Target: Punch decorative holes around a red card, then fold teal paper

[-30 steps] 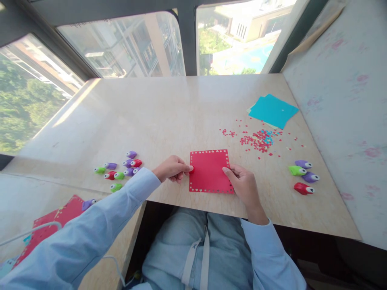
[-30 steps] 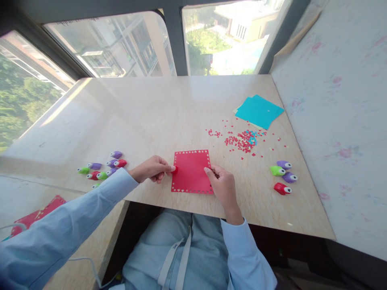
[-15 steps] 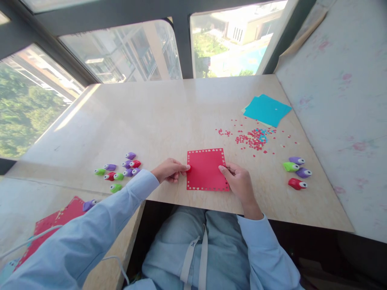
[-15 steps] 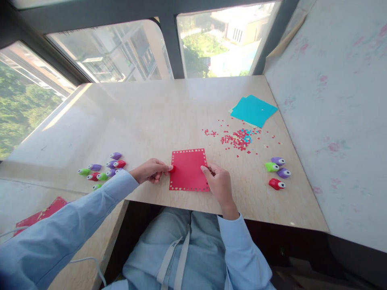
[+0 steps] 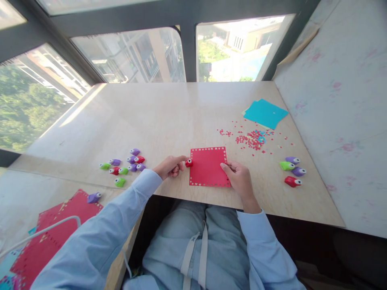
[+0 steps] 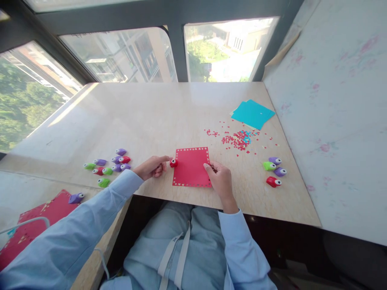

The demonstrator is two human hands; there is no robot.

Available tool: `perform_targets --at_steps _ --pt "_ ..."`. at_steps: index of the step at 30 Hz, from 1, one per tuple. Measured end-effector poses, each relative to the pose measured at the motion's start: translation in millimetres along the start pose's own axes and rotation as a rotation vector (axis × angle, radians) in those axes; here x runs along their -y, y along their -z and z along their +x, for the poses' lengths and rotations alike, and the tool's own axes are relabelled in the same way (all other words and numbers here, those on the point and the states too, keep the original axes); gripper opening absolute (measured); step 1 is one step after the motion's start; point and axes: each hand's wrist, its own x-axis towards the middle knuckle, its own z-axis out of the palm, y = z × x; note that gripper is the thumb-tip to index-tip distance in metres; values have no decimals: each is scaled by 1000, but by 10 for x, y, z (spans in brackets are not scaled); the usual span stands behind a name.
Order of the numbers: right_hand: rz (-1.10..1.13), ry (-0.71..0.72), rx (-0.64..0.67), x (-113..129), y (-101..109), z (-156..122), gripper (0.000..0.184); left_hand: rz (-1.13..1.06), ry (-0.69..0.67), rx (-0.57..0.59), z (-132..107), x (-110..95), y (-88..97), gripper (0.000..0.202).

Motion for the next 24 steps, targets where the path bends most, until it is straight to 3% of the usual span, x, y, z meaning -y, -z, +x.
perform_targets --at_steps 11,24 --pt "16 -9 -19 10 -2 -8 40 -79 -43 -32 -17 31 8 47" --pt "-23 4 -52 -11 -2 -26 38 -170 -114 -32 -23 85 -11 24"
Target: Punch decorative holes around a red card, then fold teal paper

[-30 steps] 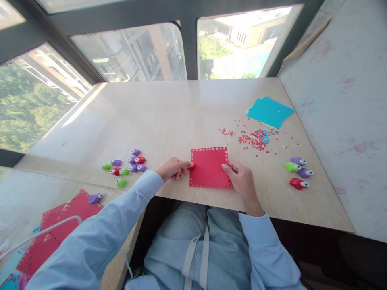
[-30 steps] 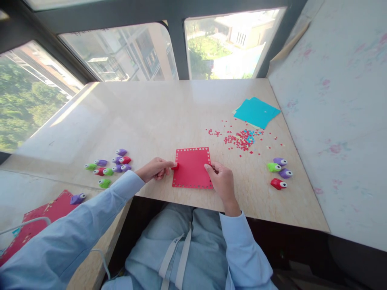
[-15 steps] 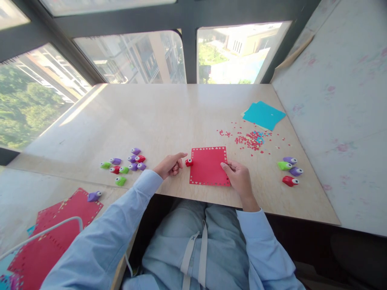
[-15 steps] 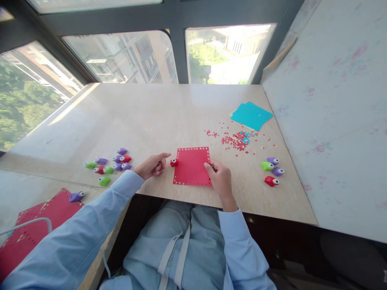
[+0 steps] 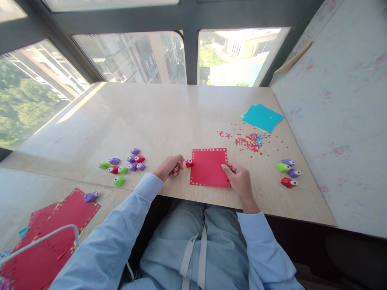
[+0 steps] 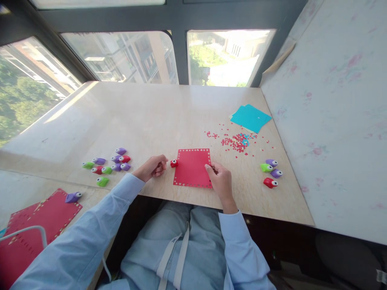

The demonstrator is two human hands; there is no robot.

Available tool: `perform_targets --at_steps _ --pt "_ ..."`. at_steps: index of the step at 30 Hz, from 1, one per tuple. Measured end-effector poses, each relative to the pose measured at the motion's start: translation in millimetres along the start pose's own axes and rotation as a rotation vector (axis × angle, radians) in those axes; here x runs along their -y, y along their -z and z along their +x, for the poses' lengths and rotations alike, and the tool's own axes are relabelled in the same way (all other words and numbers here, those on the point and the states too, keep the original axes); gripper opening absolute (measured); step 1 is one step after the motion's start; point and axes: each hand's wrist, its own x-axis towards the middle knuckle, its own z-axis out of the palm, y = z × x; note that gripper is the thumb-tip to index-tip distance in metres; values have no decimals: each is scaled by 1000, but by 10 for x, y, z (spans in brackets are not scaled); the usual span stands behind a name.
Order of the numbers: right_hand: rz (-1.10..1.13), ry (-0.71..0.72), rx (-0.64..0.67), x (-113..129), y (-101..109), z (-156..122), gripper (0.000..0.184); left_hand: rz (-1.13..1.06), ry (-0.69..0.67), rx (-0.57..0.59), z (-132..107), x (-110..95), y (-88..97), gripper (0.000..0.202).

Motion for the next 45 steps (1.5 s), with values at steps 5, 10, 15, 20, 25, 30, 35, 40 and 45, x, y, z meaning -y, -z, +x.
perform_targets --at_steps 5,10,15,20,25,30,35,40,45 --pt "-4 3 -25 -11 -5 -4 37 -1 -13 8 -16 -34 -22 24" --pt "9 5 -39 -27 -14 0 36 46 -3 7 -12 -57 -46 27" --pt "9 9 -38 -56 -18 1 36 144 -27 -3 20 -32 -87 31" --pt "2 14 -36 -58 -17 3 35 123 -4 -19 44 -52 -121 32" --pt "-12 28 -42 -47 -15 -2 35 84 103 63 107 -115 -41 36" --pt "-19 23 -49 -44 -17 1 36 108 214 95 172 -149 17 43" --pt "-17 20 -51 -35 -16 0 37 103 212 82 192 -131 13 45" --pt "-33 24 -44 -20 -11 -9 38 87 229 109 215 -142 34 46" --pt "-14 26 -47 -10 -8 -7 36 -7 357 285 263 -172 112 46"
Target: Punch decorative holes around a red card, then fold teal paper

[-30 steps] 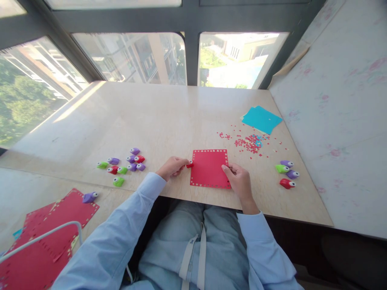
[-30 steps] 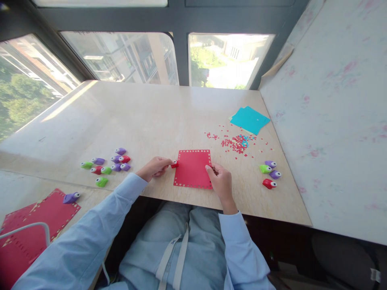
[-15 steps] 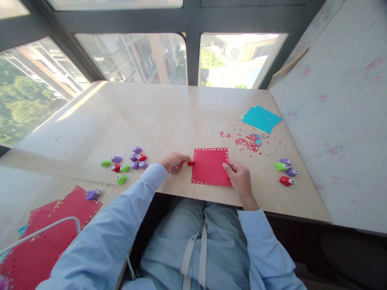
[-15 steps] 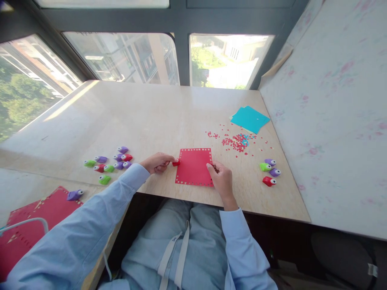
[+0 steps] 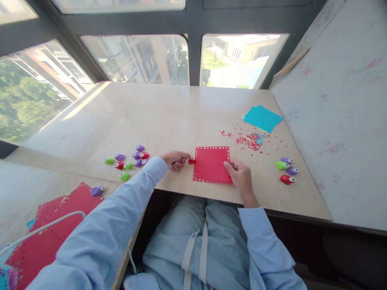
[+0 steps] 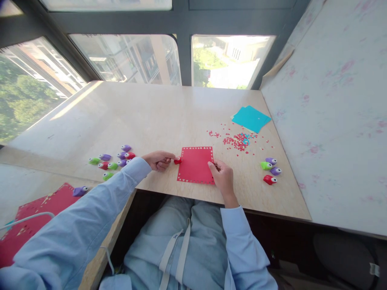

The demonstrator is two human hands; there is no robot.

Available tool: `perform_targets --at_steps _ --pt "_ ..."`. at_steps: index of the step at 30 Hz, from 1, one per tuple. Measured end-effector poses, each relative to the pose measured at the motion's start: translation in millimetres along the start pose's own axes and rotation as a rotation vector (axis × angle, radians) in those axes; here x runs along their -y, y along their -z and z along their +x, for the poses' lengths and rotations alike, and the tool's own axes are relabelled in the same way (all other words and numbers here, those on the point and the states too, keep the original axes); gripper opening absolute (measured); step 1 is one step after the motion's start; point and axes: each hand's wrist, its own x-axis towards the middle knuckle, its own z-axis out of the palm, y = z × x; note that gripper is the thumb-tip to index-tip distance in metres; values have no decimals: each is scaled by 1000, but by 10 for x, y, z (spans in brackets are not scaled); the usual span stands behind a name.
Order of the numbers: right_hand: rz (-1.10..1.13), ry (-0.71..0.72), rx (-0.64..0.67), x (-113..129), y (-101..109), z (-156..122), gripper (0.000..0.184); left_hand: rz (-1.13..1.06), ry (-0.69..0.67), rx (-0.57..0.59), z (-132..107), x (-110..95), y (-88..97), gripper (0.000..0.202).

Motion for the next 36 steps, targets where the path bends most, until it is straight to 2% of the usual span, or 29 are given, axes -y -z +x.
perform_targets --at_steps 5,9,18,23,26,31,36 --pt "-5 15 -5 5 3 -8 36 -140 -13 102 6 19 115 44" --pt "-4 11 0 6 6 -12 36 -178 -28 119 23 31 139 43" --pt "-25 31 4 -6 11 -16 35 -17 -6 1 20 13 0 43" --pt "5 14 -8 -16 1 -13 34 61 -58 -88 3 26 -41 44" --pt "12 10 -5 -15 -1 -13 34 46 -105 -145 7 37 -55 43" --pt "-4 13 -12 -10 -1 -17 35 -3 -107 -202 8 9 -85 41" --pt "-17 16 -6 -4 2 -19 35 -20 -140 -232 -9 -13 -121 38"
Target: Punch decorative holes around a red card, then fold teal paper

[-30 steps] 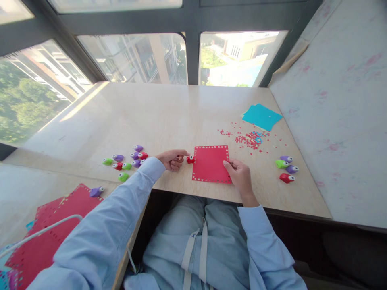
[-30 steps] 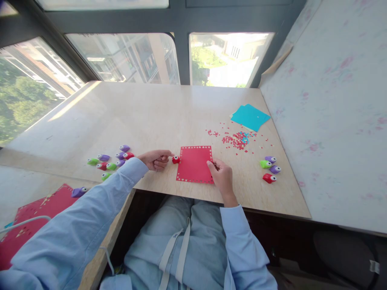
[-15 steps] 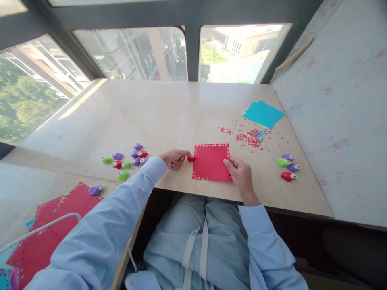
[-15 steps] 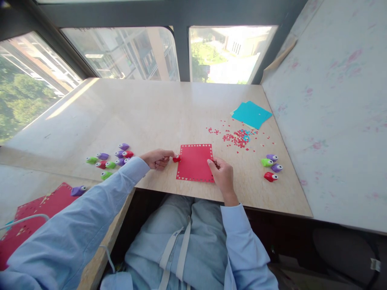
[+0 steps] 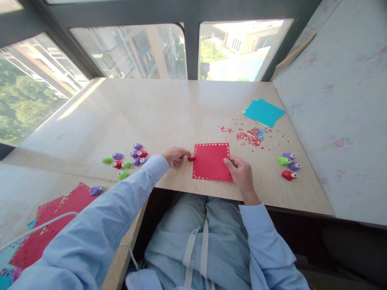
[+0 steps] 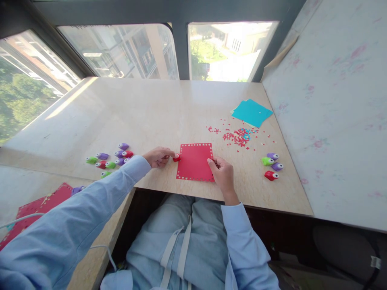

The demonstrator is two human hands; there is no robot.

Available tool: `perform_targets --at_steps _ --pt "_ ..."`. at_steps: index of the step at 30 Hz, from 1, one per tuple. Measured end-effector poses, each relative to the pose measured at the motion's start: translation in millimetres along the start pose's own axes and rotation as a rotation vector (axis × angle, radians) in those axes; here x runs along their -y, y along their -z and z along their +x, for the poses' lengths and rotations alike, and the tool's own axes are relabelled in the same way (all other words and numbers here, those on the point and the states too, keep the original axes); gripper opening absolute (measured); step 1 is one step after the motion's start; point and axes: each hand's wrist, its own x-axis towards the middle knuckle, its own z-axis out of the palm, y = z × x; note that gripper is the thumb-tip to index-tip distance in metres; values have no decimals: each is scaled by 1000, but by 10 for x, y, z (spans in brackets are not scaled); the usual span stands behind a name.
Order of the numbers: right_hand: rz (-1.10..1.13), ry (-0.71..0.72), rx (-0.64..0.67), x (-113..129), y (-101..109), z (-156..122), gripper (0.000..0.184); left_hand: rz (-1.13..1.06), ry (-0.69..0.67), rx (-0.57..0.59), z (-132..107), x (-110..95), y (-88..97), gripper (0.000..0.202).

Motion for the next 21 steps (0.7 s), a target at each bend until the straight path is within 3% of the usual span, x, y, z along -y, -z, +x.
perform_targets --at_steps 9,16,21 --pt "-2 3 0 -11 -3 7 35 -18 -20 -3 -5 10 -6 37" --pt "11 -3 0 -14 -3 8 36 -13 31 122 35 17 62 37" --pt "33 11 18 -28 0 12 36 7 -2 142 -3 28 57 39"
